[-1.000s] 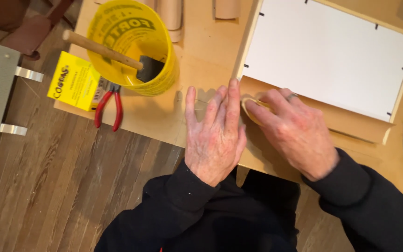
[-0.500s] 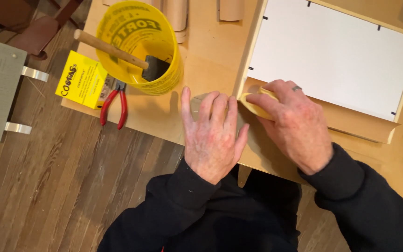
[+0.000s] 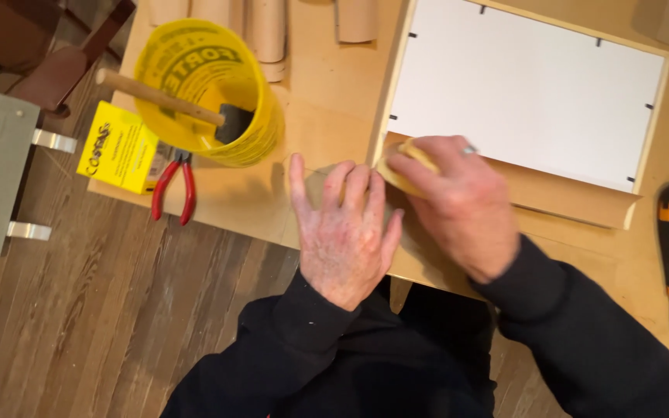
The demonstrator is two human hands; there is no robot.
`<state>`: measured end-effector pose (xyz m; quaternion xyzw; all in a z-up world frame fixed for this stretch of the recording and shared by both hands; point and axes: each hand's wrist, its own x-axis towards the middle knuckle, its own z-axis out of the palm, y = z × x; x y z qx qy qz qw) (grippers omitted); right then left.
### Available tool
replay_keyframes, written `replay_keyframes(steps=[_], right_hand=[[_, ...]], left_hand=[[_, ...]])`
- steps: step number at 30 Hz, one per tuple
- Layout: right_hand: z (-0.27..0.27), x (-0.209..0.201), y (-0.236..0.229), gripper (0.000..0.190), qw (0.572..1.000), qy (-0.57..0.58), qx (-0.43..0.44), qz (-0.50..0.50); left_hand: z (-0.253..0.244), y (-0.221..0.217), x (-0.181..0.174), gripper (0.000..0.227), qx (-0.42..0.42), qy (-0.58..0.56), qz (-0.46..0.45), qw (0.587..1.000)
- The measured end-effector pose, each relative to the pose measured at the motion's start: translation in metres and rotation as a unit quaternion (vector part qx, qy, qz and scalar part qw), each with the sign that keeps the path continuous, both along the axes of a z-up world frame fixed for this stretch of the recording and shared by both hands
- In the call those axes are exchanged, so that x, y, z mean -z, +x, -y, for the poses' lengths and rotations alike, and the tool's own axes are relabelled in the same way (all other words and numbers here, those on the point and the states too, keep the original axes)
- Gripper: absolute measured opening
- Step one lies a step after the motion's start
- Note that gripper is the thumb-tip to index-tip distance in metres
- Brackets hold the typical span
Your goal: Applying liquid adhesive with a brush to a strip of backing and attaching it to a picture frame.
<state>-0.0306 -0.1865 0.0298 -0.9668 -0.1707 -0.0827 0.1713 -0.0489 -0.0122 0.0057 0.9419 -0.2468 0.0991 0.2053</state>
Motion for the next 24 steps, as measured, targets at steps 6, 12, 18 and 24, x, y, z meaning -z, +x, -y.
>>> replay_keyframes(steps=[6, 12, 18, 24], right_hand=[[-0.004, 0.022, -0.002, 0.034, 0.999, -0.031, -0.027, 0.028], [0.021, 0.005, -0.015, 0.044, 0.998, -0.007, -0.069, 0.002], [0.089, 0.013, -0.059, 0.043, 0.994, -0.110, -0.014, -0.005], [0.164, -0.003, -0.110, 0.046, 0.976, -0.192, 0.095, -0.037]], left_hand=[[0.004, -0.003, 0.006, 0.051, 0.004, 0.024, 0.021, 0.999], [0.011, -0.004, -0.003, 0.048, -0.010, 0.061, 0.037, 0.997], [0.011, -0.005, -0.005, 0.047, -0.007, 0.090, 0.041, 0.995], [0.012, -0.005, -0.001, 0.046, -0.001, 0.095, 0.047, 0.994]])
